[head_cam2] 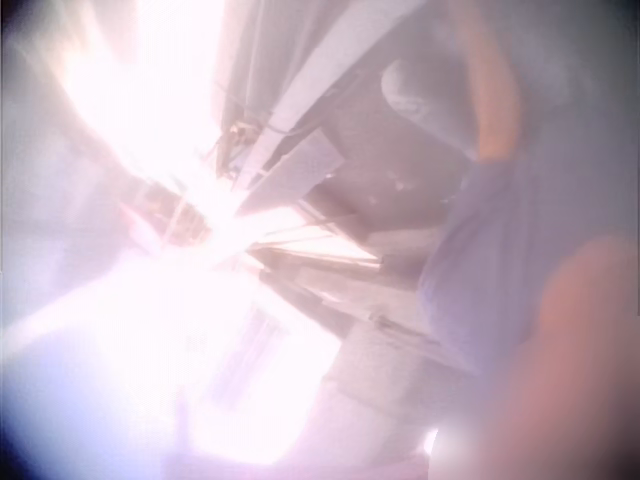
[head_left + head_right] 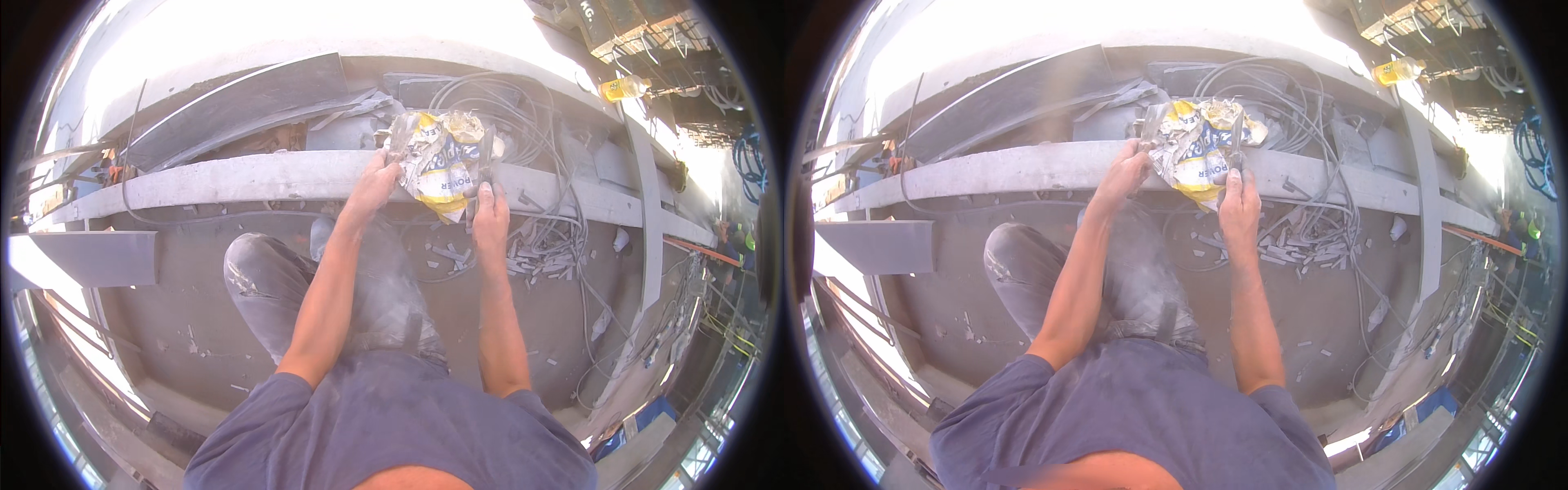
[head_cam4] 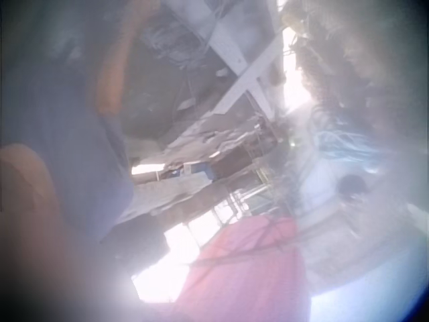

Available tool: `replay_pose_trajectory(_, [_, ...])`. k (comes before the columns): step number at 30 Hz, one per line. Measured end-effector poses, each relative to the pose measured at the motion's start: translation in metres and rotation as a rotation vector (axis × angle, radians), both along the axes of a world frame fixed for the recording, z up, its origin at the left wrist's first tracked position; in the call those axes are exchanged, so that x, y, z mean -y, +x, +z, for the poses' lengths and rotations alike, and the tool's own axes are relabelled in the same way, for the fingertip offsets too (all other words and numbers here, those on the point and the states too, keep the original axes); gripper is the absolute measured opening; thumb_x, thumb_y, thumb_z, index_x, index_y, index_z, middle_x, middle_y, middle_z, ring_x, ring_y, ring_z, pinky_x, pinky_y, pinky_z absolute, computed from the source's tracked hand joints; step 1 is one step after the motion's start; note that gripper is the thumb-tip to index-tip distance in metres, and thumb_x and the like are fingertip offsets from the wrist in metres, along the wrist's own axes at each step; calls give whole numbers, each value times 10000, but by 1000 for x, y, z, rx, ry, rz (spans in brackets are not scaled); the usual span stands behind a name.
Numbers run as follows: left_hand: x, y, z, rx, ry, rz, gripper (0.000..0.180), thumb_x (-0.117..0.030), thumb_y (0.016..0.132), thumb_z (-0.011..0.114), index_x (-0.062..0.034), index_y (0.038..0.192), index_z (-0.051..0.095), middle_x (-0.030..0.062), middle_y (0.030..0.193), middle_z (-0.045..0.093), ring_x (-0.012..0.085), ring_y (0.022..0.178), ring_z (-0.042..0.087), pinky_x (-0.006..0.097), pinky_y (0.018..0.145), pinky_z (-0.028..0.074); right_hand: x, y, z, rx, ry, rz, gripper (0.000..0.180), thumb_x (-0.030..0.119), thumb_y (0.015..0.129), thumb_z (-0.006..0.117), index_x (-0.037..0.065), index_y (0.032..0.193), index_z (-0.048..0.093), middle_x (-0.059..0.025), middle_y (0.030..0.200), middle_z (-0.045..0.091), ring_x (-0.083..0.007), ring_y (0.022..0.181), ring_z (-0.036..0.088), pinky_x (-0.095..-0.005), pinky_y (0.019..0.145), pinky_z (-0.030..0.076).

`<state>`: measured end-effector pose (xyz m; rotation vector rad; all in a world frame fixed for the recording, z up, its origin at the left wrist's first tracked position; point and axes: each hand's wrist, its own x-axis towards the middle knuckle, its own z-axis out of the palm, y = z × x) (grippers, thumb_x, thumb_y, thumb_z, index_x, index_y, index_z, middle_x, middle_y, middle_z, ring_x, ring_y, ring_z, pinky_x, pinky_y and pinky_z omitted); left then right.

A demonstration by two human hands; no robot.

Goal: The person uses a rubber mallet to repeatedly strike a large metal sheet on a workbench. They then use a spirit level to check alignment, remove a small piece of debris, and open a small bag of fasteners.

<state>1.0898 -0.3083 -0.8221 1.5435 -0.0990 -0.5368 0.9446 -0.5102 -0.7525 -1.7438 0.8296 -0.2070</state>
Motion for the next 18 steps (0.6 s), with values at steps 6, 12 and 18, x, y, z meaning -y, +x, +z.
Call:
replay_pose_trajectory(6, [-41,43,116,316,715,111,345,-90,892,716,33,1195,605,329,1023,769,525,1058,738,588,893,596,-90,112,101,64,-777,642,440,222,1097,616,-54,1426,709,-317,1133,779,-454,1006,765,-491,887,569])
replay_pose_trajectory(12, [-128,59,208,165,606,311,405,-71,791,809,75,1126,637,269,988,778,463,973,799,573,847,635,-200,172,199,87,-580,955,486,225,1127,559,-59,1511,648,-347,1231,775,-390,1094,798,-478,934,592])
replay_pose_trajectory(18, [-258,-32,350,23,503,659,300,-27,811,723,90,1080,662,328,1001,766,505,959,782,575,843,628,-253,246,259,-407,-335,970,560,303,1161,500,-110,1527,593,-295,1224,781,-357,926,755,-468,823,600])
